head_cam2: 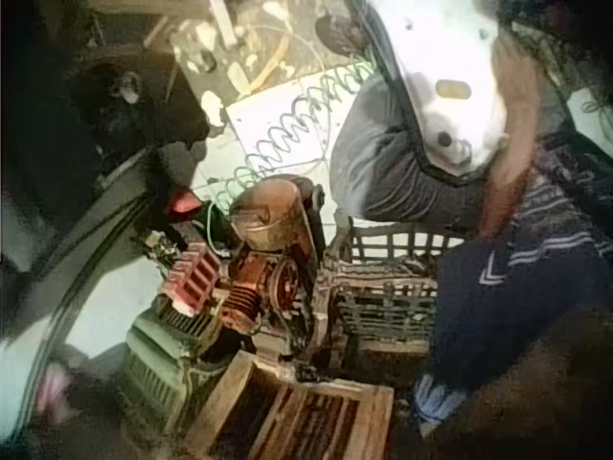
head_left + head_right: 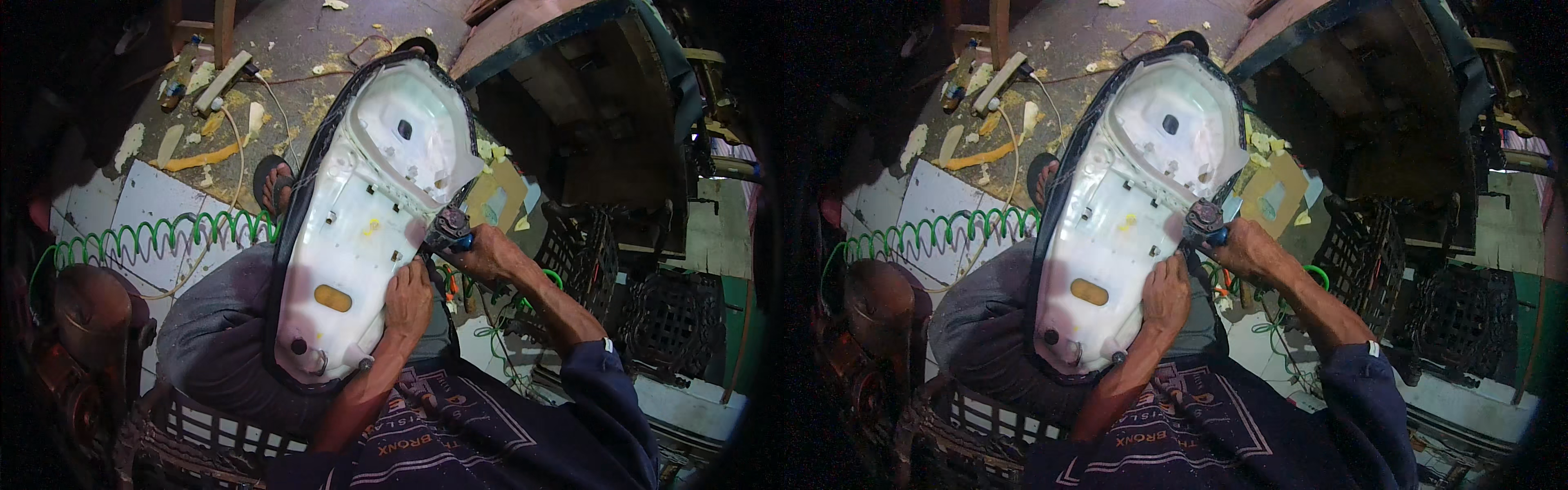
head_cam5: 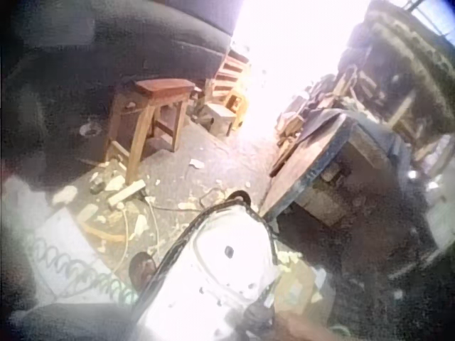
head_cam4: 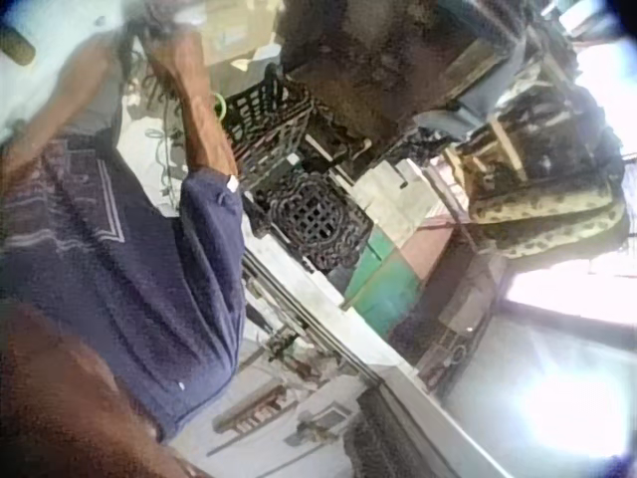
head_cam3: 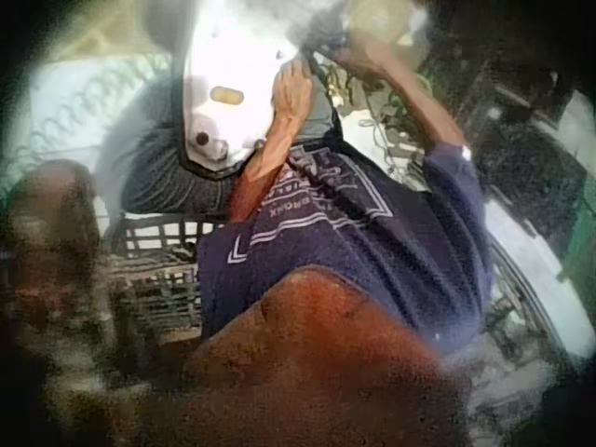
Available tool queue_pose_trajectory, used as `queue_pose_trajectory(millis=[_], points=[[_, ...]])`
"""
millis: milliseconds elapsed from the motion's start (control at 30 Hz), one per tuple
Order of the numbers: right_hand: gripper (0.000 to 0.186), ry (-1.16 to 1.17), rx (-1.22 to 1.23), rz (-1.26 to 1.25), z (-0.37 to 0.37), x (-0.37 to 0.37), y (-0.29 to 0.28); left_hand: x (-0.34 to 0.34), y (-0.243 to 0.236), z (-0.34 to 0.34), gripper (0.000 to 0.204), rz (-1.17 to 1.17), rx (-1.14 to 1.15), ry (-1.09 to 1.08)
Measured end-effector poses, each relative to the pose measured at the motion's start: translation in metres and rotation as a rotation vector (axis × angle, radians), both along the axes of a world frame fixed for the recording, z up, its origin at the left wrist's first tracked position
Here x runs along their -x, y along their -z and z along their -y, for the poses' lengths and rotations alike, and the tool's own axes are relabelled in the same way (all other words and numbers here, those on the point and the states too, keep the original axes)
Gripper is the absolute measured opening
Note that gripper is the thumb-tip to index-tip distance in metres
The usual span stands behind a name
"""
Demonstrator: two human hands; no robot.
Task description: The person reupholsters a motorcycle seat by repeatedly attaching the black cover to the white base using a staple gun. They flip the seat to check alignment and continue stapling along the edges.
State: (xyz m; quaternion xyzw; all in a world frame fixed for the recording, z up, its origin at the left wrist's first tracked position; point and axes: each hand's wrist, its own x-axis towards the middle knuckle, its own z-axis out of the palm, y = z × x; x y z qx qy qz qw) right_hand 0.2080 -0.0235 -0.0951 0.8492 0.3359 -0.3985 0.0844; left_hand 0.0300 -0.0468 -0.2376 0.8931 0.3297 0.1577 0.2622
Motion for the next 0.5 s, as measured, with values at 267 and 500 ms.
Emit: queue_pose_trajectory(millis=[267,500], points=[[0.048,0.012,-0.05,0.023,-0.004,0.01,0.004,0.0,0.006,0.002,0.04,0.014,0.025,-0.011],[0.045,-0.097,-0.074,0.029,0.001,-0.004,-0.019,0.002,0.0,-0.001,0.039,0.031,0.0,0.024]])
